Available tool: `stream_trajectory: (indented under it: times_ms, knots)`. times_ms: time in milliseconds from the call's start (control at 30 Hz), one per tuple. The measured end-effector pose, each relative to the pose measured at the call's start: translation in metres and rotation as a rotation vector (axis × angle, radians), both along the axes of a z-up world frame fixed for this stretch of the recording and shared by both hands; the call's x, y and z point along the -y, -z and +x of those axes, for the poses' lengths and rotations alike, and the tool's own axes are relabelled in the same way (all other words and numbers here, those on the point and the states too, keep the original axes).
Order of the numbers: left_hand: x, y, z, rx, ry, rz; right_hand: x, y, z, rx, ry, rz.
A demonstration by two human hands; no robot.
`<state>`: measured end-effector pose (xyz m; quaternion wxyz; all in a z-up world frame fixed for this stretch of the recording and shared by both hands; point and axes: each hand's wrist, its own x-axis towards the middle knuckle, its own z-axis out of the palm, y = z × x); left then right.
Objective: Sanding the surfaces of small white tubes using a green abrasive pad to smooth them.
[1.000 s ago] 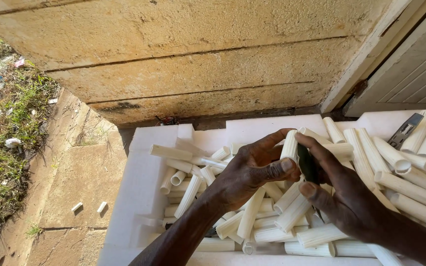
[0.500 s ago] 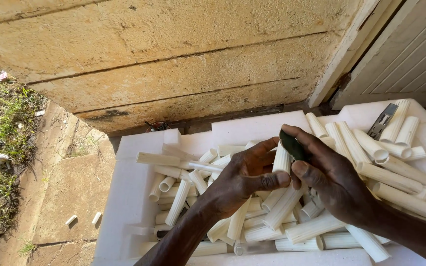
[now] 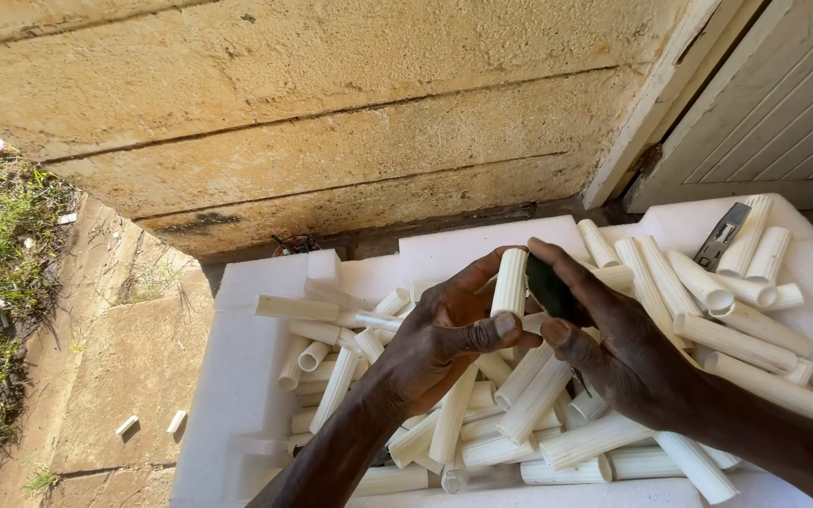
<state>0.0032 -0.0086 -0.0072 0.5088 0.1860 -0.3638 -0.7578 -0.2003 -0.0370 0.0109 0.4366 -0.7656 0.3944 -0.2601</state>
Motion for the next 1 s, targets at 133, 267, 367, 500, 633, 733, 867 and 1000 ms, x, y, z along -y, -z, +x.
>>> stream_trajectory:
  times_ms: [133,267,367,500,633,733,867,1000]
  knots:
    - [0.002,0.016,-0.003,-0.027,0.020,-0.004,-0.012,0.005,-0.004,0.050,-0.116,-0.186]
    - [0.003,0.020,-0.005,-0.113,0.013,0.058,0.002,0.014,-0.005,0.047,-0.012,-0.039]
    - [0.004,0.019,-0.003,-0.097,-0.011,0.049,-0.008,0.008,-0.006,0.061,0.042,-0.048]
    - [0.003,0.017,-0.003,-0.102,-0.002,0.019,-0.004,0.023,-0.009,-0.129,0.012,-0.161]
    - [0.002,0.013,-0.004,-0.073,-0.050,0.121,-0.001,0.018,-0.009,0.014,0.112,-0.061]
    - [0.001,0.015,-0.003,-0.110,-0.013,0.027,-0.014,0.025,-0.006,-0.066,0.053,-0.183]
    - [-0.002,0.009,-0.007,-0.086,-0.014,0.055,-0.005,0.022,-0.004,0.021,0.064,-0.090]
    - [-0.002,0.011,-0.006,-0.056,-0.011,0.021,-0.026,0.006,0.001,-0.052,0.036,-0.052]
